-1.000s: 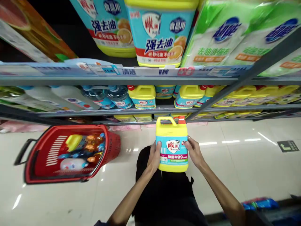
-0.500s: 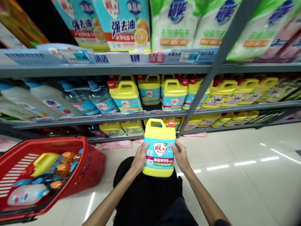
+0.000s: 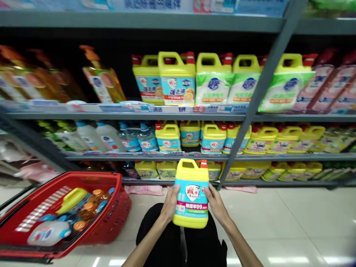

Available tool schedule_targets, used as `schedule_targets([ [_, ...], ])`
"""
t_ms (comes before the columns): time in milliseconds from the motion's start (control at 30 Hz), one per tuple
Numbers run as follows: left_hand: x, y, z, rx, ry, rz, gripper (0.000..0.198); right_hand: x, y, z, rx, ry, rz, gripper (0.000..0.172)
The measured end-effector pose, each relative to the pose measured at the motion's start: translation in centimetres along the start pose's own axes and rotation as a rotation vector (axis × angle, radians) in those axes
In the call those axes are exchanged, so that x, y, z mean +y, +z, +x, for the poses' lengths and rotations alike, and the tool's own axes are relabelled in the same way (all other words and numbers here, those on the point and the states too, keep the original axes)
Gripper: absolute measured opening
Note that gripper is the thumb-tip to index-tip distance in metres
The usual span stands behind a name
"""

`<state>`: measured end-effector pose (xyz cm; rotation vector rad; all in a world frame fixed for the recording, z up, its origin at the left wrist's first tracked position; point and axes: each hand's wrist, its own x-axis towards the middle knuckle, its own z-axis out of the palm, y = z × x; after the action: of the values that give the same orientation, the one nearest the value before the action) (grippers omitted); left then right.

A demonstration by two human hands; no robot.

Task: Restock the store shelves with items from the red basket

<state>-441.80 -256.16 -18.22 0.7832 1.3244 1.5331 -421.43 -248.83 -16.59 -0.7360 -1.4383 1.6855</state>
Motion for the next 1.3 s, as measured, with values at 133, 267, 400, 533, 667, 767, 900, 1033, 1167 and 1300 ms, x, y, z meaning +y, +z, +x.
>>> schedule_targets([
  [133,0.3,-0.3,-0.2,0.038,0.031,0.017,0.071,0.0,0.1,0.4,-0.025,0.03,-0.015,0.073],
  [267,-0.2,-0.5,-0.2,0.05,0.069,-0.026,0.072,-0.1,0.1,0.8,0.004,0.051,-0.058,0.078],
  [400,0.0,-0.5,-0.2,0.049,0.123,-0.063,0.076,-0.7,0.3,1.5,-0.011,0.046,-0.088,0.079],
  [533,0.8,-0.6,-0.6,0.012,0.146,-0.038,0.08,-1.0,0.3,1.8,-0.04,0.042,-0.108,0.077],
  [667,1.0,-0.8,-1.1,-0.007,0.166,-0.04,0.076,-0.8,0.4,1.5,-0.083,0.037,-0.093,0.072],
  [767,0.7,-1.1,-1.2,0.007,0.18,-0.019,0.074,-0.8,0.5,1.2,-0.107,0.008,-0.088,0.069],
  [900,0.5,-1.3,-1.2,-0.013,0.196,-0.013,0.072,-0.7,0.5,1.1,-0.118,-0.009,-0.097,0.06],
  [1033,0.8,-1.6,-1.1,-0.029,0.188,0.018,0.074,-0.4,0.3,1.0,-0.135,-0.003,-0.115,0.056],
  [1167,0.9,-1.8,-0.8,-0.029,0.193,0.04,0.072,0.0,0.3,1.0,-0.128,-0.01,-0.125,0.056],
  [1300,0.7,-1.9,-0.6,-0.05,0.197,0.018,0.067,0.4,0.2,1.0,-0.104,0.012,-0.128,0.059],
])
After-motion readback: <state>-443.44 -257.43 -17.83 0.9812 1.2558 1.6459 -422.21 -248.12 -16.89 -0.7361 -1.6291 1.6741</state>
